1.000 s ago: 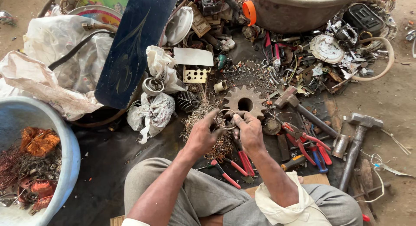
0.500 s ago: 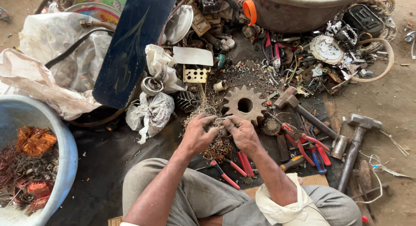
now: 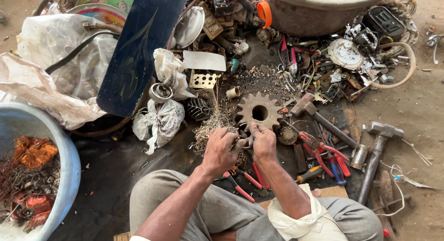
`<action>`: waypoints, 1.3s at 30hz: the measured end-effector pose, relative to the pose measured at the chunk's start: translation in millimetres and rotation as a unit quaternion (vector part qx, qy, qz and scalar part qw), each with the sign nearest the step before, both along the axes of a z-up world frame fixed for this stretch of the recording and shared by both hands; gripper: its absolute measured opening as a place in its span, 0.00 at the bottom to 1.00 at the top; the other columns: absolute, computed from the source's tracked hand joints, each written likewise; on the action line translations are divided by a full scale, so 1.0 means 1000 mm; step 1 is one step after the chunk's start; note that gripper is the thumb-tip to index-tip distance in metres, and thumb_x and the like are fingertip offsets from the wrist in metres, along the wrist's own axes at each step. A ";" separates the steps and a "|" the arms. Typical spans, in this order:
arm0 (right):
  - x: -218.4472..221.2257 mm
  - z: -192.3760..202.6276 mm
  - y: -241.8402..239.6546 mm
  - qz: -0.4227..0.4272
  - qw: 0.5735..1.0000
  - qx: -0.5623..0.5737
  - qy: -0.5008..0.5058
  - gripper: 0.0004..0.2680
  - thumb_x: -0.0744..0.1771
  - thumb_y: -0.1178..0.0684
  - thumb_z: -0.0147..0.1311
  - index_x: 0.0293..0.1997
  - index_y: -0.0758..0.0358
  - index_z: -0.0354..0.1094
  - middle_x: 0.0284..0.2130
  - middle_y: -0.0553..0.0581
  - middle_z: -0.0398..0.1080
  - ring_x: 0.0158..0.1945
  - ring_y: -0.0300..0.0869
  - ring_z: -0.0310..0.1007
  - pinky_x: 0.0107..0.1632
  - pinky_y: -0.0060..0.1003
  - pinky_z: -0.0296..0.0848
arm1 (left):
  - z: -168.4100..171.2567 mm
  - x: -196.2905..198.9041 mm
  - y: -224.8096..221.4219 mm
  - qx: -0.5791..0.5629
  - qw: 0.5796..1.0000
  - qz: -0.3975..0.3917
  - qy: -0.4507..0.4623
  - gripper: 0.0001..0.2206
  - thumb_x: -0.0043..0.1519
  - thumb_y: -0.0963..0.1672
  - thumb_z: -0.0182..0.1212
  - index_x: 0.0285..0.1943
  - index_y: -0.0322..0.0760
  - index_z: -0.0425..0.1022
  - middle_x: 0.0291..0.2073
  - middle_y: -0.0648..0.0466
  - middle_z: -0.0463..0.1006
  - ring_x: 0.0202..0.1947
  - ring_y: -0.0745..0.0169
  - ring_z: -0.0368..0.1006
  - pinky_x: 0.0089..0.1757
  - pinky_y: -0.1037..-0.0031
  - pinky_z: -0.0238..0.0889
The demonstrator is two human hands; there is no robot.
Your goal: The person is sitting on the ground and sorting through a pile of metal scraps and wires, using pliers to pull apart components and separating items into different containers.
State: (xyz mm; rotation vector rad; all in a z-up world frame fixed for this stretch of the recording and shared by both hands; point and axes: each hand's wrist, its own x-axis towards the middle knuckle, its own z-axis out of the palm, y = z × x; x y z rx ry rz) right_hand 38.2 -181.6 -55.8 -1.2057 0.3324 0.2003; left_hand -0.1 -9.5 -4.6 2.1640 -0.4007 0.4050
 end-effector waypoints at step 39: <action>0.013 -0.013 -0.153 -0.073 0.775 -0.620 0.101 0.08 0.67 0.51 0.58 0.38 0.66 0.79 0.24 0.60 0.76 0.23 0.40 0.73 0.32 0.38 0.71 | -0.008 0.027 0.045 -0.152 0.940 0.096 0.289 0.10 0.61 0.45 0.65 0.46 0.37 0.84 0.36 0.50 0.86 0.33 0.63 0.80 0.38 0.72 0.72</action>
